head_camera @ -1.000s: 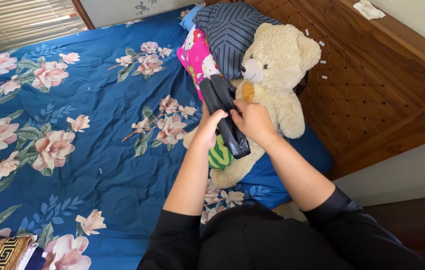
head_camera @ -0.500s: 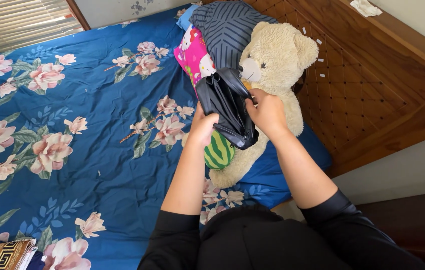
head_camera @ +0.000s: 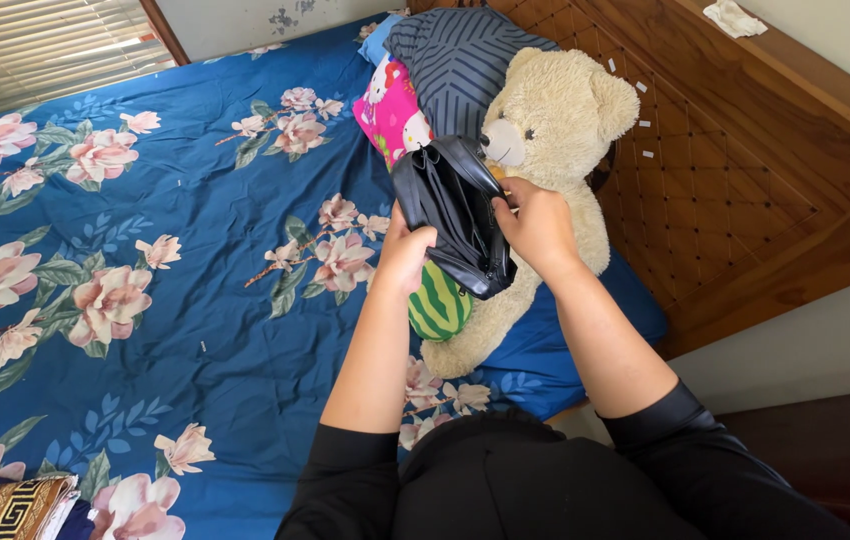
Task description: Cleaning the top and front surface of a wooden dresser using a cleaning spray and a cloth.
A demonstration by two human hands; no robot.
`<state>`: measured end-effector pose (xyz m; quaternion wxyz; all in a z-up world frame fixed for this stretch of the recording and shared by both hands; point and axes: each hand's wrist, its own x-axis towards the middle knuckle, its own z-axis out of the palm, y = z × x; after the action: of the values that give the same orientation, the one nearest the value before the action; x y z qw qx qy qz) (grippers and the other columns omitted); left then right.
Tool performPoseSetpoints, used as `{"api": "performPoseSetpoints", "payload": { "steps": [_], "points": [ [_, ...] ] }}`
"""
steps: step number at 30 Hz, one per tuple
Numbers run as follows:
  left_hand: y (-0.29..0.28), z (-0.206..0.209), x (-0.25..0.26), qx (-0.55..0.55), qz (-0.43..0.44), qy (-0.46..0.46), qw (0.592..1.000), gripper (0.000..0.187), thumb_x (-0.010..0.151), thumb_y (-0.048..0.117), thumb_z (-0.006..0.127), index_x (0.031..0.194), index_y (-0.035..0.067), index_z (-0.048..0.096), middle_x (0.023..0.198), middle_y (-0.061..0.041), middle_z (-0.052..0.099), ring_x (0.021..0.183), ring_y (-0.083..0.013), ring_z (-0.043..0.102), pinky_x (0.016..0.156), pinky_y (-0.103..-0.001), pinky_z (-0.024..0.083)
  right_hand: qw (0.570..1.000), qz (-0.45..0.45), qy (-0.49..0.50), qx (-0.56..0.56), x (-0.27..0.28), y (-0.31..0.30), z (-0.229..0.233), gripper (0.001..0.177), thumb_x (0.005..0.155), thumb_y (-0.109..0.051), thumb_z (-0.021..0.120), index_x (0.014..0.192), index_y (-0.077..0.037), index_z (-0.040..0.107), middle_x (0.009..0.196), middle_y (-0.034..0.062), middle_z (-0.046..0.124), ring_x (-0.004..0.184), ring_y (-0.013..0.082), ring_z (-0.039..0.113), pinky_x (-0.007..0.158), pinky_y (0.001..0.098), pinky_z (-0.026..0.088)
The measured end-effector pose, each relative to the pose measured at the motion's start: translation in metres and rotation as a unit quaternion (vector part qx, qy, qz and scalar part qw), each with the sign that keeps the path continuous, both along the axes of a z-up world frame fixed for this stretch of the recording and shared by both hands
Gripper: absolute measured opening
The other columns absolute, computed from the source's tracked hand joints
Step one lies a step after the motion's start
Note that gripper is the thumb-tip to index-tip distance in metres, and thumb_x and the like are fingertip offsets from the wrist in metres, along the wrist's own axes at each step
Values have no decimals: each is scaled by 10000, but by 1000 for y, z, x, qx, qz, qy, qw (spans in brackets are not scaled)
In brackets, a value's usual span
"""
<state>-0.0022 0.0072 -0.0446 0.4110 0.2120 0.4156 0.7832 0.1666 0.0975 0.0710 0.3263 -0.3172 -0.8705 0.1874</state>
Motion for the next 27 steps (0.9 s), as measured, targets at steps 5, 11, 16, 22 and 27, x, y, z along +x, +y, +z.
{"api": "performPoseSetpoints", "payload": {
  "steps": [5, 11, 16, 22, 27],
  "points": [
    [2, 7, 6, 25, 10, 8, 1000, 959, 697, -131, 497, 1587, 200, 362, 1167, 7, 626, 877, -108, 594, 682, -246, 468, 1000, -1, 11, -10, 2, -1, 3, 268, 889, -132, 714, 1141, -45, 735, 881, 177, 755, 761, 309, 746, 703, 395, 573],
    [4, 38, 23, 39, 8, 18, 999, 972, 736, -65, 548, 1624, 244, 302, 1327, -36, 567, 1084, -174, 545, 832, -283, 460, 1000, 5, 14, -11, 1, 1, -5, 268, 892, -145, 728, 1133, -30, 735, 885, 189, 756, 778, 301, 751, 713, 382, 576],
    [-6, 72, 18, 49, -59, -50, 996, 776, 892, 428, 576, 1605, 257, 320, 1520, -50, 486, 1322, -224, 498, 944, -413, 469, 995, 42, 67, -65, 3, 24, -18, 238, 930, -129, 695, 1146, -37, 729, 905, 115, 779, 772, 191, 757, 708, 330, 583],
    [-10, 52, 8, -203, -21, -12, 979, 728, 886, 584, 530, 1540, 308, 369, 1516, 0, 483, 1352, -202, 452, 997, -472, 372, 867, 98, 228, -432, 13, 34, 11, 205, 1024, -132, 577, 1166, -61, 708, 939, -27, 746, 805, 70, 670, 753, 240, 568],
    [-2, 24, 13, -14, -115, -183, 976, 669, 850, 439, 763, 1371, 57, 589, 1274, -88, 709, 1150, -240, 682, 1022, -420, 516, 865, 101, 205, -447, 8, 21, 18, 290, 1064, -217, 542, 1254, -50, 681, 1034, 22, 726, 883, 96, 681, 805, 271, 583]
  ]
}}
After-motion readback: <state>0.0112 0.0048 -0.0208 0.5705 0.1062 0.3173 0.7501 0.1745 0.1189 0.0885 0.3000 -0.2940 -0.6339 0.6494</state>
